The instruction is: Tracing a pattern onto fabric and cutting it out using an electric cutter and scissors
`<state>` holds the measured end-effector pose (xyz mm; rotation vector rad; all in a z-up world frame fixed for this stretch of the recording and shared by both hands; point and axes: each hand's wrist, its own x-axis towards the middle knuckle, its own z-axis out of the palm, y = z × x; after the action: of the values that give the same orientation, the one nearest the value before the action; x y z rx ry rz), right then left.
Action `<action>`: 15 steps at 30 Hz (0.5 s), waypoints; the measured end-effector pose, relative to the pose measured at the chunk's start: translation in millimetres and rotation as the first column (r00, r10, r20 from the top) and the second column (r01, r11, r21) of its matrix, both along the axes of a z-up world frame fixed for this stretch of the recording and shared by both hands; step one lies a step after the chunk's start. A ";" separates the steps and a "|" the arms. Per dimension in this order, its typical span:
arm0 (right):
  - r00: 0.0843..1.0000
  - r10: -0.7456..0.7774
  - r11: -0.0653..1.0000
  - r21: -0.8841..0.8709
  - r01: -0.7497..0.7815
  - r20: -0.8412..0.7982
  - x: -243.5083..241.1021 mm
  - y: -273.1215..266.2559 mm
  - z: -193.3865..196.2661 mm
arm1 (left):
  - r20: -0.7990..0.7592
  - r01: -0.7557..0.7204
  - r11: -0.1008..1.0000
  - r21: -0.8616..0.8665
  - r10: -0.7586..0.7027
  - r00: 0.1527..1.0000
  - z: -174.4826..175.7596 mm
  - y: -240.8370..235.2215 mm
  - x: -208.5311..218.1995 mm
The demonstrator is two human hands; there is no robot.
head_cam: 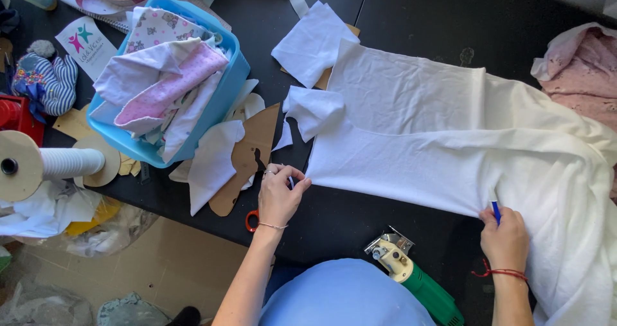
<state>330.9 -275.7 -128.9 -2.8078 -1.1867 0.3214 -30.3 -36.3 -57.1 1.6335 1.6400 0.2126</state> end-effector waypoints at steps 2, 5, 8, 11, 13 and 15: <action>0.997 -0.046 0.998 -0.035 0.044 -0.056 -6.5 5.0 9.9 | -0.042 0.025 1.000 0.019 -0.024 0.999 -11.4 -2.9 -3.0; 0.993 -0.067 0.997 -0.044 0.063 -0.098 -12.7 4.6 12.9 | -0.109 0.062 0.997 0.035 -0.058 0.992 -16.3 -5.7 -2.8; 1.000 -0.006 0.997 0.083 0.008 -0.030 -19.0 1.6 12.4 | -0.110 0.065 0.996 0.053 -0.059 0.992 -16.1 -6.4 -1.8; 0.997 0.042 0.969 0.241 -0.058 0.070 -36.6 1.7 20.3 | -0.097 0.069 0.991 0.112 -0.059 0.994 -14.6 -9.5 -2.6; 0.992 0.064 0.949 0.301 -0.095 0.112 -45.1 4.9 19.4 | -0.110 0.078 0.985 0.152 -0.061 0.992 -15.6 -7.4 -1.5; 0.997 -0.069 0.985 0.157 0.065 0.025 -50.7 1.0 11.8 | -0.225 0.146 0.965 0.218 -0.095 0.970 -19.1 -9.2 -2.1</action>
<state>280.2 -274.8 -117.0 -2.7181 -1.0696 0.1731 -32.4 -45.4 -76.2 1.9877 1.7168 0.1785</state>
